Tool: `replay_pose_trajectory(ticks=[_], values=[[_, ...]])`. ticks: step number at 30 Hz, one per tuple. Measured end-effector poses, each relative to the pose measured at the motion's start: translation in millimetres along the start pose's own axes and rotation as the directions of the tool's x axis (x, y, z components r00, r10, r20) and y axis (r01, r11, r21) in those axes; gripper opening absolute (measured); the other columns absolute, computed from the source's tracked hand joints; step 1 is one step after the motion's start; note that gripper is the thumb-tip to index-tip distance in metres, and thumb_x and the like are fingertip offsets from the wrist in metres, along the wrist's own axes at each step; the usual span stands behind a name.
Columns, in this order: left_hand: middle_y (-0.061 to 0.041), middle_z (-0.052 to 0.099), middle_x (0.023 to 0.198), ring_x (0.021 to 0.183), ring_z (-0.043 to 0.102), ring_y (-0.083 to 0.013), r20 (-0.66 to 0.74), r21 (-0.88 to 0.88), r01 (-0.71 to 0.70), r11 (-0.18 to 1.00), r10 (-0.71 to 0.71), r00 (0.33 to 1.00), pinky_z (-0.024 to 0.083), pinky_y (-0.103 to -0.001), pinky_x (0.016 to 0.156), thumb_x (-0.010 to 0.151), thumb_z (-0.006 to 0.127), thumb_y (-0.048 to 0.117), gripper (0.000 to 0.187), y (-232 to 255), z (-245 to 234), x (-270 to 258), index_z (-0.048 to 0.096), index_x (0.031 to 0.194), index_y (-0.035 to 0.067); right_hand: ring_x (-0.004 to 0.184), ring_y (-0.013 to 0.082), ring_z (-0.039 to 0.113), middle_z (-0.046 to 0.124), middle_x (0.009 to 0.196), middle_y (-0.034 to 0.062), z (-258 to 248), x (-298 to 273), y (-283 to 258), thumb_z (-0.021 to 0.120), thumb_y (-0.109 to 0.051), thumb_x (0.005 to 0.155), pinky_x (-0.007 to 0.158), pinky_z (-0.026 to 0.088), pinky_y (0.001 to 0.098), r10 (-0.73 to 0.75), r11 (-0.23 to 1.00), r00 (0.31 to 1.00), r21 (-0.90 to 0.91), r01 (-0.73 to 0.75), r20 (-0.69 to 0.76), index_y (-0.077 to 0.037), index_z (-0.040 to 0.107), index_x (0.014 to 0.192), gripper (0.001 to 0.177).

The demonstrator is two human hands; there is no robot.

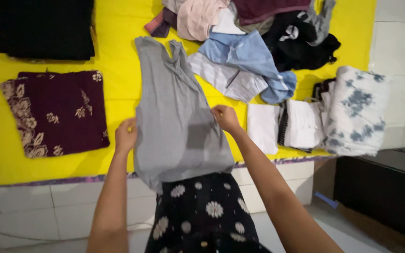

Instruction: The person folds several clothing items including a floral top, black shorts, a white tank top, and striped fabric on a yellow bed.

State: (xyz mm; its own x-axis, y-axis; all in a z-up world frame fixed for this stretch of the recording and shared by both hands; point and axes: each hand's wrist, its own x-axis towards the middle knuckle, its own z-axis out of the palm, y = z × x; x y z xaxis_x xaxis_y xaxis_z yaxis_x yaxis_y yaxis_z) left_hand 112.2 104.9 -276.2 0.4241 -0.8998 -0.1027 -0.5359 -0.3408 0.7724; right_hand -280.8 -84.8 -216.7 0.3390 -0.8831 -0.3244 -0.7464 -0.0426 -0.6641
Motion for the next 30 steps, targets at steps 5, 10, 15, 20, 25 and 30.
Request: replay_pose_trajectory(ticks=[5, 10, 15, 20, 25, 30], values=[[-0.011, 0.07, 0.121, 0.108, 0.067, -0.0186, -0.081, -0.462, 0.027, 0.886, -0.072, 0.994, 0.052, -0.029, 0.089, 0.083, 0.07, 0.006, 0.052, 5.1, 51.9, 77.7, 0.057, 0.133, 0.004, 0.087, 0.0341, 0.07, 0.072, 0.097, 0.0172, 36.5, 74.8, -40.0, 0.073, -0.021, 0.083, 0.078, 0.055, 0.0424, -0.209, 0.973, 0.944, 0.042, 0.227, -0.255, -0.003, 0.07, 0.105, 0.029], [-0.017, 0.069, 0.097, 0.086, 0.062, -0.0216, 0.182, -0.217, 0.272, 0.938, -0.235, 0.955, 0.053, -0.033, 0.078, 0.083, 0.086, 0.013, 0.037, 38.6, 28.9, 81.1, 0.067, 0.112, 0.0, 0.079, 0.0333, 0.065, 0.068, 0.081, 0.0145, 40.7, 89.2, -33.9, 0.076, -0.018, 0.076, 0.07, 0.051, 0.0462, -0.312, 0.937, 0.939, -0.207, 0.28, -0.143, -0.007, 0.068, 0.08, 0.015], [-0.014, 0.073, 0.098, 0.086, 0.068, -0.0216, 0.265, -0.05, 0.122, 0.991, -0.105, 0.959, 0.054, -0.036, 0.079, 0.084, 0.085, 0.018, 0.036, 11.8, 6.6, 71.9, 0.069, 0.112, 0.001, 0.082, 0.0247, 0.053, 0.054, 0.082, 0.0158, 12.7, 102.8, 9.5, 0.061, -0.02, 0.097, 0.075, 0.046, 0.0439, -0.33, 0.856, 0.943, 0.408, 0.318, -0.043, -0.004, 0.058, 0.093, 0.017], [-0.011, 0.074, 0.103, 0.098, 0.068, -0.0169, 0.121, -0.261, 0.043, 0.964, -0.011, 0.993, 0.053, -0.033, 0.085, 0.087, 0.084, 0.014, 0.033, -16.7, -5.1, 70.0, 0.068, 0.113, 0.002, 0.074, 0.0253, 0.061, 0.06, 0.077, 0.0135, -40.3, 87.7, -2.8, 0.055, -0.025, 0.102, 0.073, 0.05, 0.0429, -0.248, 0.969, 0.926, 0.062, 0.241, 0.283, -0.005, 0.059, 0.097, 0.02], [-0.006, 0.065, 0.087, 0.07, 0.049, -0.0145, 0.163, -0.213, 0.275, 0.938, -0.243, 0.956, 0.043, -0.032, 0.064, 0.083, 0.085, 0.012, 0.04, 3.2, -2.1, 62.0, 0.062, 0.114, 0.001, 0.078, 0.0393, 0.067, 0.07, 0.082, 0.0157, -76.9, 65.0, -21.7, 0.075, -0.022, 0.078, 0.07, 0.053, 0.051, -0.236, 0.905, 0.964, -0.334, 0.265, 0.126, -0.006, 0.065, 0.108, 0.036], [-0.003, 0.069, 0.092, 0.08, 0.061, -0.0105, 0.068, -0.325, 0.419, 0.848, -0.421, 0.905, 0.049, -0.025, 0.07, 0.079, 0.088, 0.014, 0.042, -2.0, 7.0, 58.2, 0.066, 0.111, -0.001, 0.082, 0.0339, 0.07, 0.072, 0.084, 0.0139, -65.3, 49.8, 12.8, 0.076, -0.013, 0.081, 0.073, 0.056, 0.0444, -0.285, 0.921, 0.956, -0.296, 0.252, -0.073, -0.007, 0.072, 0.093, 0.014]])
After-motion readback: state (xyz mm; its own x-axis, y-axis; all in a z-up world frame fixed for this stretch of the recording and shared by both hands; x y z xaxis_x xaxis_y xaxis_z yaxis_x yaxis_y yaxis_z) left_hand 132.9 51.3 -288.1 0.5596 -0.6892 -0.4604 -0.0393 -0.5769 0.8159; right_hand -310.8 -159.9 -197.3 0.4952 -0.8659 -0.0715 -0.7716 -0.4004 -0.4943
